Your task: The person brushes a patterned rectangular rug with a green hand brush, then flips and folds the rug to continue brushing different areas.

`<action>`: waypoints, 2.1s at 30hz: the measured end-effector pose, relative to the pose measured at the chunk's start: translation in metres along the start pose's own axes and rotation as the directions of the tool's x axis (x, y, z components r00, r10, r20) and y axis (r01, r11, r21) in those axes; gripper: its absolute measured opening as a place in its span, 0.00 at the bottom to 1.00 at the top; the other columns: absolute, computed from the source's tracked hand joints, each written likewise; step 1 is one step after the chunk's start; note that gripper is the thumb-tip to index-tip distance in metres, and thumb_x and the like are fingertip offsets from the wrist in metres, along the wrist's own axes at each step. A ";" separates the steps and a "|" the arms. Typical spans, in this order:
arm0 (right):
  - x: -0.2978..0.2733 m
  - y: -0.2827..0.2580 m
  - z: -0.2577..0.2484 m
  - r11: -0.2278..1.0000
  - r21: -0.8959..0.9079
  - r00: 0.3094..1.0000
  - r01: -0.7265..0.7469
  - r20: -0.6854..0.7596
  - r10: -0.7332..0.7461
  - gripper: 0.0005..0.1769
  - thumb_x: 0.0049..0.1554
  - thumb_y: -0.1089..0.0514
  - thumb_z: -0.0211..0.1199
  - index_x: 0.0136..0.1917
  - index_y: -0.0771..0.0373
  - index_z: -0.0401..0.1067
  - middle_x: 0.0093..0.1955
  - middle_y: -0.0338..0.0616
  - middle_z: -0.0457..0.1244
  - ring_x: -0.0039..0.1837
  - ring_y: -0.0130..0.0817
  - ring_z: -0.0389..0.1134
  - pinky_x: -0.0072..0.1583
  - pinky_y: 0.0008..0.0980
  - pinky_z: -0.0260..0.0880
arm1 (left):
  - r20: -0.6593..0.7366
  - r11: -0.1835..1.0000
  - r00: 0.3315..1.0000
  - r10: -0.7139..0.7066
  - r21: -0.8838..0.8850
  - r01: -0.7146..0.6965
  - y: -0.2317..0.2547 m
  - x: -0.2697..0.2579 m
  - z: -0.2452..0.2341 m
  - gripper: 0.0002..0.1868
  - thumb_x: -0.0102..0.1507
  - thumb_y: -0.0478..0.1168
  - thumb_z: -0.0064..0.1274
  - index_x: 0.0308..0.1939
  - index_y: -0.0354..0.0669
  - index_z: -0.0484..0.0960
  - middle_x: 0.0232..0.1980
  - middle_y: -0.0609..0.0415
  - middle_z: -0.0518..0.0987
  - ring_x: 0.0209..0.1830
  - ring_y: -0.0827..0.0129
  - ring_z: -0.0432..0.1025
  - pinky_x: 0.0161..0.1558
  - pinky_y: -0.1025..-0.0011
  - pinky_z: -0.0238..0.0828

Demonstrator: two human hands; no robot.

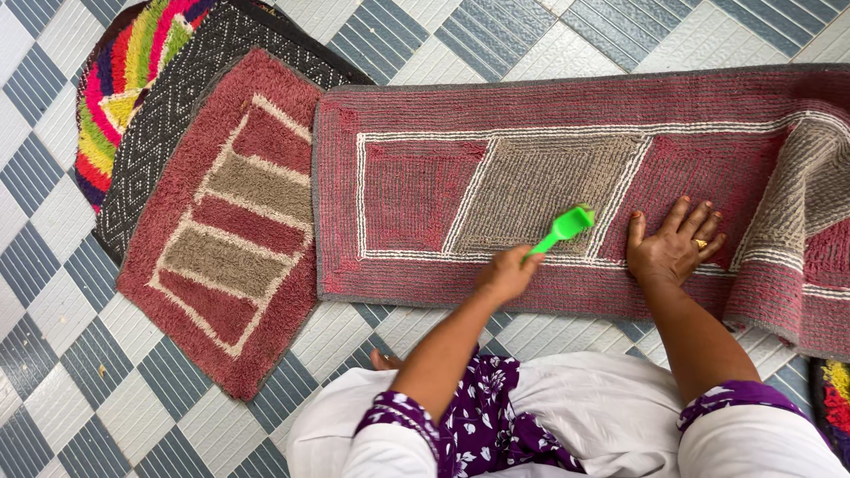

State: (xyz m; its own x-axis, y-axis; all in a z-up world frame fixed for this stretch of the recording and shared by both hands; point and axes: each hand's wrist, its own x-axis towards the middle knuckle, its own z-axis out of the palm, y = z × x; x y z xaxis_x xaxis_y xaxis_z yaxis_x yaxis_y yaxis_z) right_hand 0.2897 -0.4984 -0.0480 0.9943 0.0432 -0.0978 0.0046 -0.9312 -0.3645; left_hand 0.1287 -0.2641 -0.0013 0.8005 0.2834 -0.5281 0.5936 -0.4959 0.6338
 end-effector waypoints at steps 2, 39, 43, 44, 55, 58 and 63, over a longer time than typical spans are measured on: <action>0.000 -0.001 -0.003 1.000 0.000 1.000 0.005 0.004 -0.005 0.52 0.63 0.25 0.43 0.85 0.63 0.46 0.87 0.63 0.35 0.86 0.59 0.28 0.79 0.65 0.21 | -0.068 0.999 0.997 0.034 0.033 -0.032 -0.018 -0.005 -0.030 0.23 0.67 0.62 0.46 0.53 0.52 0.81 0.37 0.47 0.82 0.37 0.50 0.78 0.38 0.52 0.73; 0.000 -0.002 -0.004 1.000 -0.005 1.000 0.014 0.000 -0.014 0.51 0.63 0.26 0.44 0.84 0.63 0.47 0.87 0.64 0.35 0.86 0.60 0.29 0.78 0.63 0.20 | -0.022 0.999 0.999 -0.033 0.042 0.034 -0.040 -0.075 -0.155 0.18 0.71 0.55 0.45 0.45 0.46 0.80 0.26 0.59 0.74 0.24 0.73 0.67 0.27 0.67 0.63; 0.000 -0.001 -0.002 1.000 -0.006 1.000 0.002 -0.001 -0.002 0.51 0.63 0.26 0.44 0.85 0.63 0.46 0.87 0.63 0.36 0.86 0.60 0.29 0.79 0.63 0.20 | 0.045 0.973 0.993 0.107 -0.212 -0.095 0.018 -0.038 -0.027 0.19 0.71 0.55 0.45 0.41 0.44 0.80 0.23 0.56 0.73 0.21 0.70 0.67 0.25 0.64 0.64; 0.000 -0.001 -0.001 1.000 -0.005 1.000 0.000 0.004 0.000 0.51 0.63 0.26 0.44 0.85 0.63 0.46 0.87 0.63 0.36 0.86 0.60 0.29 0.79 0.64 0.20 | 0.050 0.980 0.993 0.111 -0.173 -0.101 0.031 -0.032 0.005 0.21 0.71 0.57 0.46 0.41 0.43 0.80 0.24 0.53 0.75 0.23 0.66 0.71 0.27 0.61 0.66; -0.003 0.002 -0.002 0.999 0.024 0.999 0.037 -0.033 -0.037 0.51 0.64 0.26 0.45 0.84 0.65 0.49 0.86 0.66 0.37 0.86 0.61 0.30 0.79 0.65 0.21 | 0.113 0.979 0.988 -0.106 0.187 0.084 0.007 -0.031 -0.020 0.23 0.69 0.64 0.44 0.48 0.53 0.80 0.38 0.47 0.84 0.36 0.49 0.79 0.40 0.49 0.74; -0.001 -0.001 -0.005 0.999 0.022 0.999 0.032 -0.028 -0.032 0.51 0.63 0.27 0.46 0.84 0.65 0.49 0.86 0.66 0.38 0.86 0.62 0.30 0.78 0.65 0.21 | 0.004 0.984 0.999 -0.042 0.173 0.040 -0.025 -0.039 -0.067 0.21 0.68 0.62 0.46 0.47 0.52 0.80 0.37 0.46 0.83 0.36 0.49 0.78 0.39 0.51 0.73; -0.001 0.000 -0.003 1.000 0.017 0.999 0.027 -0.029 -0.026 0.51 0.64 0.26 0.45 0.84 0.65 0.49 0.86 0.66 0.38 0.86 0.62 0.30 0.79 0.66 0.22 | -0.112 0.946 0.983 -0.146 0.274 0.172 -0.091 -0.063 -0.141 0.23 0.68 0.63 0.46 0.46 0.49 0.79 0.35 0.44 0.81 0.35 0.48 0.77 0.39 0.50 0.71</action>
State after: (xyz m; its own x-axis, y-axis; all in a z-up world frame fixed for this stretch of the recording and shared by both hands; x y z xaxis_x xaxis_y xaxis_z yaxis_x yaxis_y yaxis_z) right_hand 0.2886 -0.4994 -0.0455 0.9965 0.0569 -0.0613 0.0292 -0.9235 -0.3825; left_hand 0.0360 -0.1214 0.0537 0.7096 0.4430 -0.5479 0.6765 -0.6458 0.3539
